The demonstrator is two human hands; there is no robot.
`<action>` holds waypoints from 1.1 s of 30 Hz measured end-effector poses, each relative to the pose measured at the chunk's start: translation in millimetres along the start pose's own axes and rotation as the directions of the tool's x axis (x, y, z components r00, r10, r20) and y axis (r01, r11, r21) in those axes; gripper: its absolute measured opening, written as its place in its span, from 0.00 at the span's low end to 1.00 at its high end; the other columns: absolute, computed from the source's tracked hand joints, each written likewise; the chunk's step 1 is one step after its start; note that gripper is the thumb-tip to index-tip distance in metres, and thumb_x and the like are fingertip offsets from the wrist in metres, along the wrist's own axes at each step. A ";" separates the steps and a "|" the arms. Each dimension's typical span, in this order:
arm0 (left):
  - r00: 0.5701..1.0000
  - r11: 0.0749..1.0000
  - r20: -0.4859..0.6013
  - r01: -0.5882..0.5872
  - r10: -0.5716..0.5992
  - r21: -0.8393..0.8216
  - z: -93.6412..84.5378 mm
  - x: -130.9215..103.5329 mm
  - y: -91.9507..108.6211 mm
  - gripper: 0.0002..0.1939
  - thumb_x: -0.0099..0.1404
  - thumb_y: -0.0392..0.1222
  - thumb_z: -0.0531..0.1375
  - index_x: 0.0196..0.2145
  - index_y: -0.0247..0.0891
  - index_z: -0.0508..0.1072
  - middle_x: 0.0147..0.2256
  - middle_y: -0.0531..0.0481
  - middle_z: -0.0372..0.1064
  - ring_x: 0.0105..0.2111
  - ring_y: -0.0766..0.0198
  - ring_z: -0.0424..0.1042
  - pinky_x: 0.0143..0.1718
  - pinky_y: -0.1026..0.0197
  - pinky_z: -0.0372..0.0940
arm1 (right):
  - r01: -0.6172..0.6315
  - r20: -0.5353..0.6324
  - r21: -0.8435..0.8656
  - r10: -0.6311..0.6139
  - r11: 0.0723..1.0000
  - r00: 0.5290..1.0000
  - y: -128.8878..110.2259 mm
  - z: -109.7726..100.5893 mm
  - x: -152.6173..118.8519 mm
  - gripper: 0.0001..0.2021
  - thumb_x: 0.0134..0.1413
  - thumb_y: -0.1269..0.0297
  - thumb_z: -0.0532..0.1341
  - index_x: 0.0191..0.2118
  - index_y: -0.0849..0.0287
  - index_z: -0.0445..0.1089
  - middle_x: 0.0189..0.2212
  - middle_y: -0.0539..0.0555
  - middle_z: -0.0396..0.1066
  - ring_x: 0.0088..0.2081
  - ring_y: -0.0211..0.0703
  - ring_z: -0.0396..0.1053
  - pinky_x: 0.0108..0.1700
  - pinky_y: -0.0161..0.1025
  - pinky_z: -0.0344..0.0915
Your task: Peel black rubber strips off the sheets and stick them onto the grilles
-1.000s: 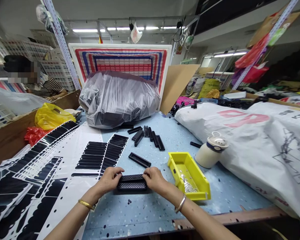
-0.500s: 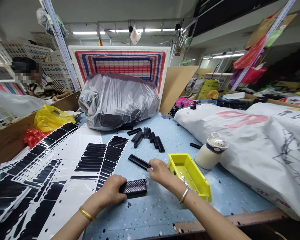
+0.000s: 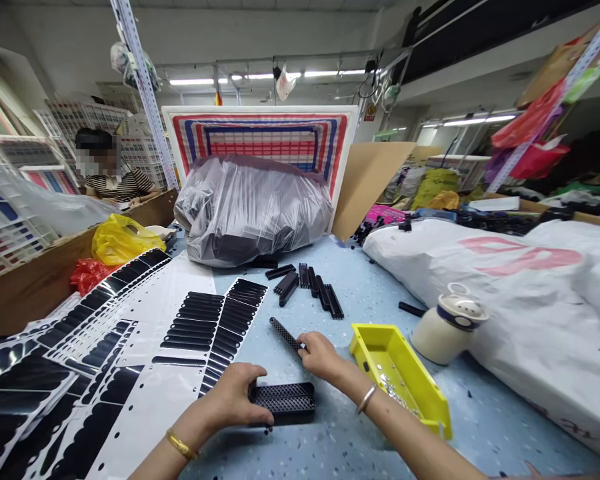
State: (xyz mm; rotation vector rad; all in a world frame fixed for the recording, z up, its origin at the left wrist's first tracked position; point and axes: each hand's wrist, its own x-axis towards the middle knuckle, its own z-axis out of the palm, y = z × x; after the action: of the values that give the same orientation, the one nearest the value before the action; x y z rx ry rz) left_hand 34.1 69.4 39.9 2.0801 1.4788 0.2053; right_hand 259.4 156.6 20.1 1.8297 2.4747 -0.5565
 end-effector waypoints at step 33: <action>0.996 0.991 -0.011 -0.086 0.088 0.105 -3.8 18.2 -8.0 0.17 0.64 0.38 0.52 0.38 0.37 0.82 0.37 0.43 0.80 0.40 0.54 0.76 0.41 0.59 0.64 | 0.061 0.144 0.077 -0.071 0.995 0.987 -16.4 -9.4 -37.5 0.11 0.65 0.58 0.61 0.39 0.62 0.72 0.35 0.50 0.74 0.34 0.41 0.73 0.38 0.41 0.71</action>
State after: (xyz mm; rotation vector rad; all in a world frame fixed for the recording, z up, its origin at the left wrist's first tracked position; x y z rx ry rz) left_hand 32.7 89.0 35.1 2.2333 1.4372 0.1815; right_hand 257.9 120.6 41.6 1.6677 2.4562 -0.7635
